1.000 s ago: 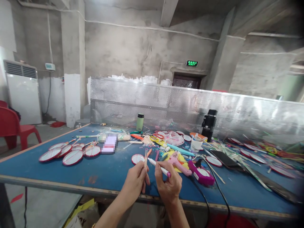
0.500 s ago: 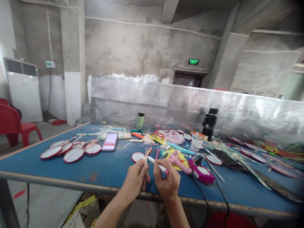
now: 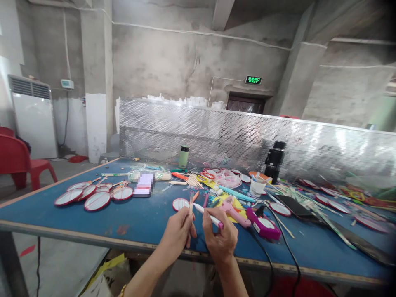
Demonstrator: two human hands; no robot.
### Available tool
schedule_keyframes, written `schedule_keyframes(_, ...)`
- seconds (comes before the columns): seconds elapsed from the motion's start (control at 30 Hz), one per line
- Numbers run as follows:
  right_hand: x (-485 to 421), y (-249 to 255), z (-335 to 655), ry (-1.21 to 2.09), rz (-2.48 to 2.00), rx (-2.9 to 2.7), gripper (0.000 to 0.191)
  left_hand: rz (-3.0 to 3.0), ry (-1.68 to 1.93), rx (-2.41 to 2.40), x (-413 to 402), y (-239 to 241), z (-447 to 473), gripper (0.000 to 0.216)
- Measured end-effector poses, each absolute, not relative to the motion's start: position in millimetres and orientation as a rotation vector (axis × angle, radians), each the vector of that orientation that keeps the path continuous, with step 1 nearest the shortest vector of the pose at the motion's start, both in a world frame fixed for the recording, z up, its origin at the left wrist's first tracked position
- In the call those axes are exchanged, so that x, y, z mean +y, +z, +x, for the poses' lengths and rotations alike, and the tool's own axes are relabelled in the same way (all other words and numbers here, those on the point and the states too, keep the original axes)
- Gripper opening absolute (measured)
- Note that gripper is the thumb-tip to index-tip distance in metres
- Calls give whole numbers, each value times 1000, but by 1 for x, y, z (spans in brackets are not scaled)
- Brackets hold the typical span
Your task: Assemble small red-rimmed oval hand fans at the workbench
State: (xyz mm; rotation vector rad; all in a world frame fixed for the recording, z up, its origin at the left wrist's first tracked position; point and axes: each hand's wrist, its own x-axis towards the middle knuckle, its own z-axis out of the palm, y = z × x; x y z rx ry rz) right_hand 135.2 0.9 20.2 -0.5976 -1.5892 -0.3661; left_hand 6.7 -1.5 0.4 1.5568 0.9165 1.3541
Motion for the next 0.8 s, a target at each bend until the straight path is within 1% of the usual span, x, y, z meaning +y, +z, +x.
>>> schedule_keyframes(0.57, 0, 22, 134, -364, -599, -1599, 9, 1542, 1350, 909, 1, -3, 7, 25)
schedule_keyframes(0.8, 2, 20, 135, -369, -610, -1616, 8, 1524, 1345, 913, 3, -4, 8, 27)
